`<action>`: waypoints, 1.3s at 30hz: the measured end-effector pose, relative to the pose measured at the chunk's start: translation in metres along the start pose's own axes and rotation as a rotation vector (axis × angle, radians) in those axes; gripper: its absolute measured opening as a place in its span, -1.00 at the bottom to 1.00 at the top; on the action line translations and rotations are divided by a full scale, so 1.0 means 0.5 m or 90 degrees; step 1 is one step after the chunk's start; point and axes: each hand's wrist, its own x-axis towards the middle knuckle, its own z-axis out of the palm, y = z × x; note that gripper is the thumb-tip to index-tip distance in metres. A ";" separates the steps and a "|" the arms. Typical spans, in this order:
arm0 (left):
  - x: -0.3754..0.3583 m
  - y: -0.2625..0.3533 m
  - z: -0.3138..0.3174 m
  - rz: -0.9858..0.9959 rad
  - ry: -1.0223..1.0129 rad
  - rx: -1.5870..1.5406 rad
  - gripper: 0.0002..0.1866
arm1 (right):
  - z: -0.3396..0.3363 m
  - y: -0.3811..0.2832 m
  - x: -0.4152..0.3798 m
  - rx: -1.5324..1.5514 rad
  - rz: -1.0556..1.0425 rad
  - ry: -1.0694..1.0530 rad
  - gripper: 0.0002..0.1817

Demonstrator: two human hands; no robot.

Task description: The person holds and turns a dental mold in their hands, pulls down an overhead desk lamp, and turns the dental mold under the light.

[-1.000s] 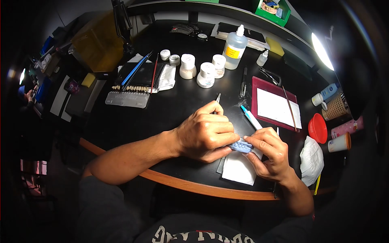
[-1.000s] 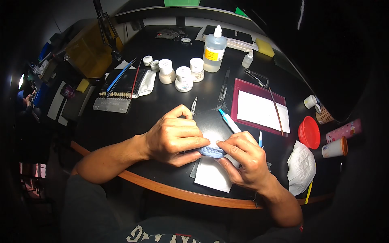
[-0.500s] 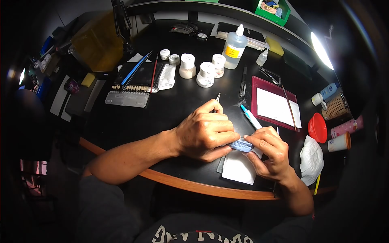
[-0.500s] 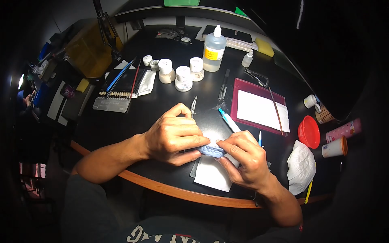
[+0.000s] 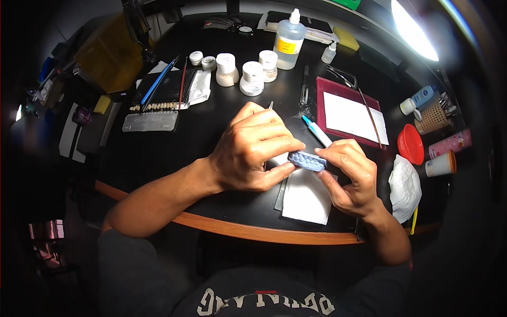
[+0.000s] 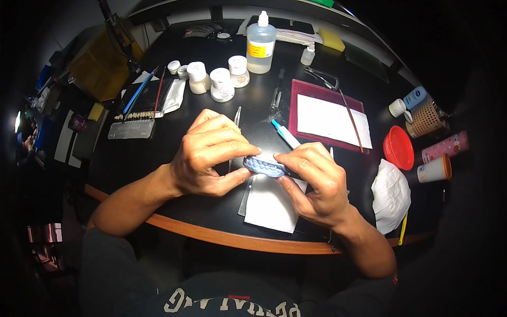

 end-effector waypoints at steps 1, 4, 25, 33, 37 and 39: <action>0.000 0.000 0.000 -0.004 -0.001 -0.002 -0.61 | 0.001 0.001 0.000 0.002 0.003 0.001 -0.57; 0.001 -0.003 0.000 -0.011 0.001 0.001 -0.60 | -0.001 0.001 0.002 0.005 0.008 -0.004 -0.58; 0.002 0.015 0.005 -0.244 -0.026 -0.128 -0.47 | -0.004 0.003 0.000 0.005 -0.009 0.045 -0.57; 0.007 0.053 0.010 -0.548 -0.075 -0.690 -0.59 | -0.003 0.007 -0.004 0.026 -0.040 0.089 -0.52; 0.005 0.053 0.010 -0.563 -0.076 -0.693 -0.58 | -0.003 0.000 -0.004 0.014 -0.034 0.064 -0.52; 0.002 0.051 0.012 -0.557 -0.062 -0.693 -0.55 | -0.004 -0.005 0.003 0.027 -0.035 0.055 -0.54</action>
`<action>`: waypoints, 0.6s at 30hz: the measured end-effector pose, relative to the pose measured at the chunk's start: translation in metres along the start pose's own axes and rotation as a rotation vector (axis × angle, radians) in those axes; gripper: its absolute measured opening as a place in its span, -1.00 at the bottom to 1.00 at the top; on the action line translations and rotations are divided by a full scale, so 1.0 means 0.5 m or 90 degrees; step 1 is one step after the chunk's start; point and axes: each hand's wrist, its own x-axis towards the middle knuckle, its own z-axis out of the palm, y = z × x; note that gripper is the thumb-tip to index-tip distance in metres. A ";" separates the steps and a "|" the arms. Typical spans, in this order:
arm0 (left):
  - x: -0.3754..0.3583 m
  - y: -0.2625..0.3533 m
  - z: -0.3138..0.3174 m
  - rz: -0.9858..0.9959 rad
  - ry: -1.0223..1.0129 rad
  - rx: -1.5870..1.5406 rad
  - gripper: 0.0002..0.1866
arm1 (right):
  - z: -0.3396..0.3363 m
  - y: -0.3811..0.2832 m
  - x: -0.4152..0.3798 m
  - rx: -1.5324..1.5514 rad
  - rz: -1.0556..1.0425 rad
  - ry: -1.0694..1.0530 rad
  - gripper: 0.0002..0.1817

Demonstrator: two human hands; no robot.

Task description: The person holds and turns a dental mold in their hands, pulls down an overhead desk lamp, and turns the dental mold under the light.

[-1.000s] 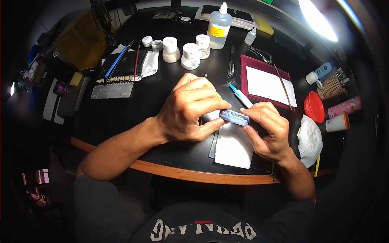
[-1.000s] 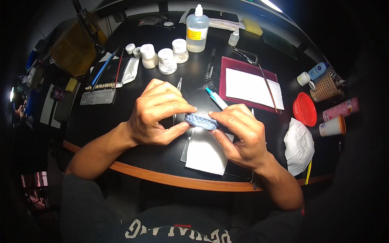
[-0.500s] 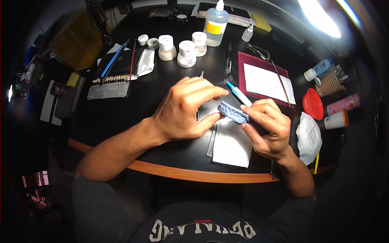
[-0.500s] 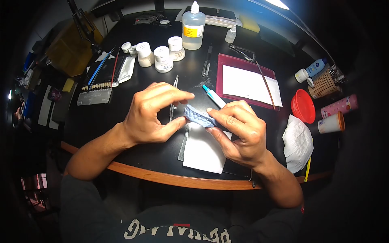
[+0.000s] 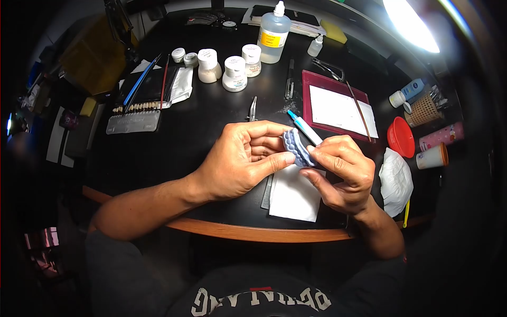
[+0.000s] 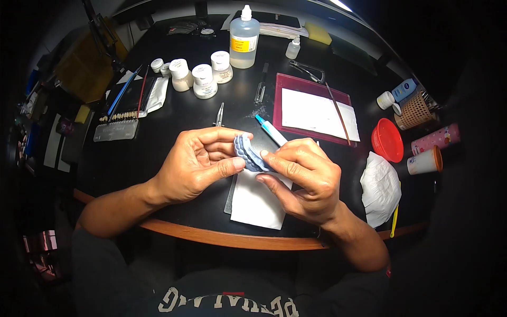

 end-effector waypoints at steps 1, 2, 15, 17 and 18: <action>0.001 -0.002 -0.001 0.006 0.002 -0.002 -0.54 | 0.000 -0.002 0.002 0.006 0.000 -0.003 -0.55; 0.001 -0.003 0.000 0.012 0.001 0.007 -0.53 | -0.001 -0.002 0.001 0.005 0.002 -0.004 -0.56; 0.004 -0.004 -0.005 0.031 -0.022 -0.021 -0.48 | -0.001 -0.004 0.002 -0.008 -0.004 -0.005 -0.62; 0.003 -0.010 -0.006 0.027 -0.024 -0.024 -0.47 | 0.000 -0.005 -0.001 -0.008 -0.003 -0.008 -0.62; 0.004 -0.012 -0.007 0.025 -0.024 -0.022 -0.47 | 0.001 -0.005 0.000 -0.009 -0.002 -0.009 -0.62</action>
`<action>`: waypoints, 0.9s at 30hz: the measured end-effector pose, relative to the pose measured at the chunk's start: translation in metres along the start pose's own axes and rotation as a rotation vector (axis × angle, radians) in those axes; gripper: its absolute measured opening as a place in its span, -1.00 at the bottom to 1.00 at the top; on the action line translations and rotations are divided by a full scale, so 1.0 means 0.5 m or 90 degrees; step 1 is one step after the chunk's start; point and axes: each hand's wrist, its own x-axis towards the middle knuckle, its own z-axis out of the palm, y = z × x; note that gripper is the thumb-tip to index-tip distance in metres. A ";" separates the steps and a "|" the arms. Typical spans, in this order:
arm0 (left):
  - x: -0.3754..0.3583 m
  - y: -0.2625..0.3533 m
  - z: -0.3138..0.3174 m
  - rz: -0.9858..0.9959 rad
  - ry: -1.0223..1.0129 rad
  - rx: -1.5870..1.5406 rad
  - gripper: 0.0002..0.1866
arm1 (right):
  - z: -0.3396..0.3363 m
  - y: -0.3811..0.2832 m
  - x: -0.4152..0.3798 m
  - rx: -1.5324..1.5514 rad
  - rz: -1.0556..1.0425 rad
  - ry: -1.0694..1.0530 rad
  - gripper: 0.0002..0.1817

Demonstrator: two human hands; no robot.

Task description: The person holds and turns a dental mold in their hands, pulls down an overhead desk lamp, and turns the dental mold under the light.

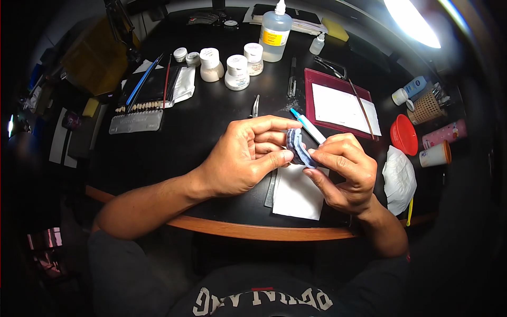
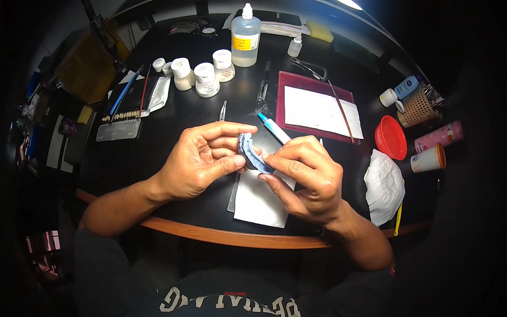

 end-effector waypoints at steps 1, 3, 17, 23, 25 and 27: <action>0.001 -0.001 -0.001 0.000 0.000 0.003 -0.47 | 0.001 0.000 0.000 -0.001 -0.001 0.000 -0.62; 0.001 -0.001 -0.001 0.003 -0.002 0.008 -0.47 | 0.001 0.000 -0.001 0.004 -0.003 0.002 -0.63; -0.001 0.014 -0.003 -0.044 -0.007 0.057 -0.46 | 0.001 -0.002 -0.003 -0.002 -0.009 -0.010 -0.64; 0.000 0.008 -0.004 -0.017 -0.007 0.061 -0.53 | 0.000 -0.007 0.000 0.001 0.006 -0.004 -0.61; 0.001 0.011 0.000 0.017 -0.001 0.043 -0.57 | 0.003 -0.016 0.002 0.014 0.058 0.020 -0.60; 0.002 0.005 -0.005 0.037 -0.005 0.036 -0.60 | -0.001 -0.009 -0.005 0.020 0.056 -0.001 -0.56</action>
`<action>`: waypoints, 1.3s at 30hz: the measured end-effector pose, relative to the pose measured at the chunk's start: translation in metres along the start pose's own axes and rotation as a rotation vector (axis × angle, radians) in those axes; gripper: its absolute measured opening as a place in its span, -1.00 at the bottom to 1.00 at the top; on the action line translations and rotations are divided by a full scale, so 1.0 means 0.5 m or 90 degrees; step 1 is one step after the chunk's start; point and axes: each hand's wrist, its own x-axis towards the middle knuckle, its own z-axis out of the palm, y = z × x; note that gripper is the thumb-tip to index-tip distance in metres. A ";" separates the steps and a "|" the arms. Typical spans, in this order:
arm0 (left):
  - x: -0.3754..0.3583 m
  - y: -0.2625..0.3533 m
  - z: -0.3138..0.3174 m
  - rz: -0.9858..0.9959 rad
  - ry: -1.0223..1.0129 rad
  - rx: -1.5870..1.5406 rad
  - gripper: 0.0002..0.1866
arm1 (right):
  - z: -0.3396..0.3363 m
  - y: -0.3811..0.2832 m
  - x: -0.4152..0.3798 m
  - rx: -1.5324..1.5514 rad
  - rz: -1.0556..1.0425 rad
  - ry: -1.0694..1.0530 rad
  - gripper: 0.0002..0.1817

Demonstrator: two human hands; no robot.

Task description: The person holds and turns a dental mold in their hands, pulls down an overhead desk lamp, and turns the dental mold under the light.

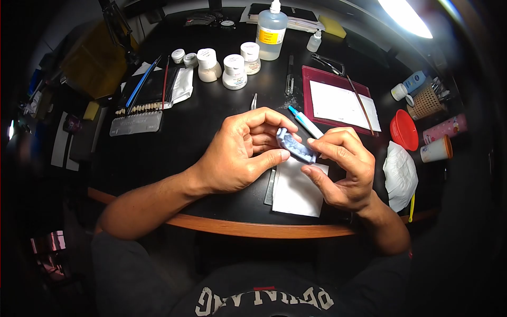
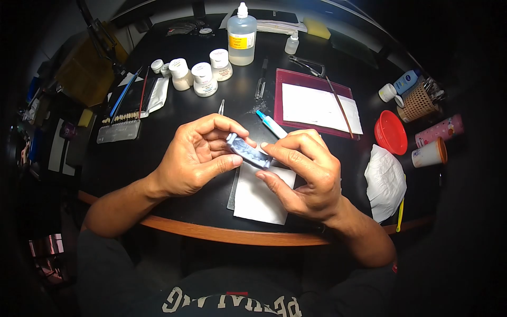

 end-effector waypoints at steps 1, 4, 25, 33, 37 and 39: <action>0.001 -0.002 -0.002 0.010 -0.001 -0.003 -0.61 | -0.001 0.003 -0.002 0.002 -0.001 -0.011 -0.54; 0.002 -0.006 -0.001 0.013 -0.007 0.002 -0.62 | 0.000 0.006 -0.003 -0.014 -0.022 -0.004 -0.55; -0.007 0.002 0.006 0.078 0.013 0.189 -0.66 | 0.003 0.005 0.000 -0.012 -0.030 0.024 -0.60; -0.010 0.007 0.007 0.052 0.013 0.160 -0.63 | 0.003 0.002 -0.001 -0.005 -0.012 0.015 -0.58; -0.009 0.006 0.005 0.059 0.008 0.174 -0.64 | 0.003 0.004 -0.002 -0.002 -0.017 0.014 -0.58; -0.010 0.009 0.005 0.046 0.008 0.166 -0.63 | 0.004 0.004 -0.002 -0.002 -0.014 0.012 -0.58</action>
